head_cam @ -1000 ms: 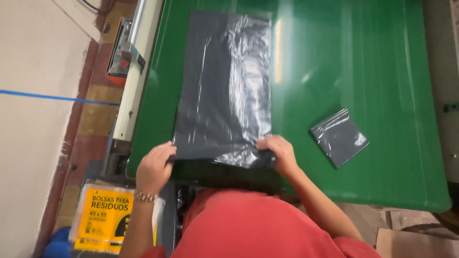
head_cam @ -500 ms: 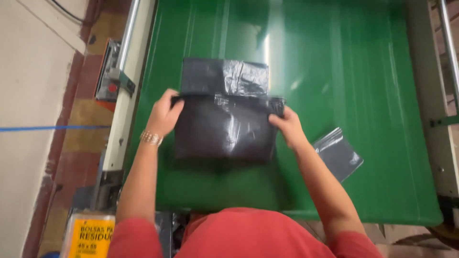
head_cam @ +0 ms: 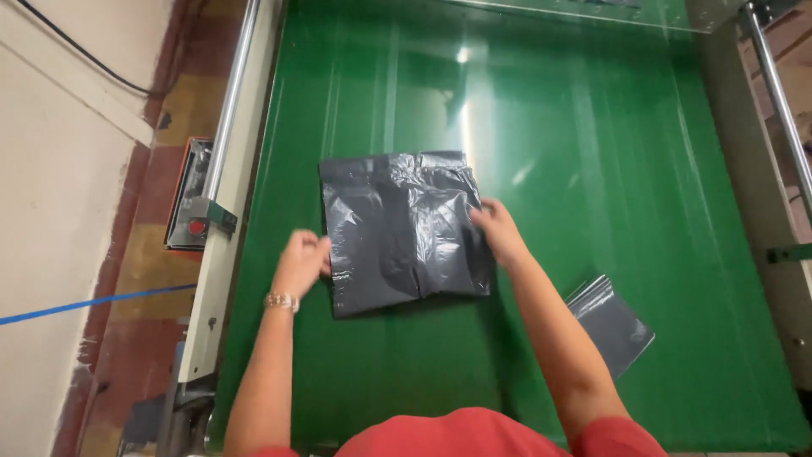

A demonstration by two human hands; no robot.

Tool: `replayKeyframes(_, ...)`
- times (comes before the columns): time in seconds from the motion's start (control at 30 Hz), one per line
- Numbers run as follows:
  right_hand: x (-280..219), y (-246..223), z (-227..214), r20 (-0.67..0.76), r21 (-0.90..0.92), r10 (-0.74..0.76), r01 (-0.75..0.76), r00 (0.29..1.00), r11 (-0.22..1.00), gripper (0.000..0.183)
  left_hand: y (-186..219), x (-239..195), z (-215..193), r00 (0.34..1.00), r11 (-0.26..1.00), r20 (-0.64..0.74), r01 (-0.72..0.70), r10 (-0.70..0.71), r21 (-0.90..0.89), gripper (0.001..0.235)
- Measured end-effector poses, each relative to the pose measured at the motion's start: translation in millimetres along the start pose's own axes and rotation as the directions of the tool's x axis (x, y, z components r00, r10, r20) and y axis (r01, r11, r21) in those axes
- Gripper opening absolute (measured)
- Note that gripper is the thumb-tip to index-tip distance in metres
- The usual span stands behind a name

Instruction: Folding plastic bags coming off a conveyor belt and placing them into a crate for packaging.

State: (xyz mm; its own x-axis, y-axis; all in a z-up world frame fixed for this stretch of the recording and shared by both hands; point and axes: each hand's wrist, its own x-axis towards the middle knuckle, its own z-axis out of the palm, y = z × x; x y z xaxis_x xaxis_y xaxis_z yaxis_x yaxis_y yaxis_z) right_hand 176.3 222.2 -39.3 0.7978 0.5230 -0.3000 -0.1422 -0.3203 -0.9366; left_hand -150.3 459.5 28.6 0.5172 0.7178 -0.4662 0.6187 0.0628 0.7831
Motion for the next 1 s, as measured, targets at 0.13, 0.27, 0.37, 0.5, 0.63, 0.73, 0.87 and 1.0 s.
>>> replayKeyframes(0.13, -85.5, 42.0, -36.1, 0.04, -0.138, 0.055, -0.049, 0.998, 0.989, 0.055, -25.9, -64.7, 20.7, 1.0, 0.938, 0.012, 0.01, -0.016, 0.346, 0.041)
replayKeyframes(0.27, -148.4, 14.2, -20.5, -0.022, -0.205, 0.016, -0.02, 1.0, 0.979, 0.058, -49.8, -78.0, 60.4, 0.969, 0.868, -0.169, -0.077, 0.182, 0.491, 0.028)
replayKeyframes(0.37, -152.2, 0.0, -1.2, -0.109, -0.491, -0.228, 0.147, 0.967, 0.859, 0.058, -61.2, -70.8, 84.6, 0.805, 0.874, -0.432, -0.205, 0.406, 0.44, 0.019)
replayKeyframes(0.5, -134.4, 4.1, 8.3, -0.136, -0.692, -0.301, 0.128, 0.944, 0.711, 0.054, -70.3, -62.5, 97.4, 0.714, 0.839, -0.532, -0.144, 0.456, 0.525, 0.018)
replayKeyframes(0.63, -128.4, -1.6, 12.4, -0.124, -0.804, -0.265, 0.06, 0.956, 0.592, 0.05, -82.7, -50.9, 101.4, 0.647, 0.717, -0.515, -0.071, 0.563, 0.694, 0.016)
replayKeyframes(0.73, -126.4, -0.7, 10.5, -0.091, -0.847, -0.238, 0.051, 0.967, 0.53, 0.049, -87.4, -51.6, 98.7, 0.642, 0.654, -0.484, -0.036, 0.594, 0.756, 0.017)
replayKeyframes(0.87, -119.3, 11.7, 4.7, -0.077, -0.885, -0.234, 0.041, 0.969, 0.463, 0.048, -84.2, -58.4, 96.6, 0.636, 0.621, -0.49, 0.021, 0.597, 0.784, 0.023)
replayKeyframes(1.0, -100.0, -8.6, -4.5, 0.008, -0.937, -0.319, 0.119, 0.948, 0.328, 0.054, -58.4, -61.8, 85.7, 0.663, 0.597, -0.467, 0.037, 0.586, 0.802, 0.054)
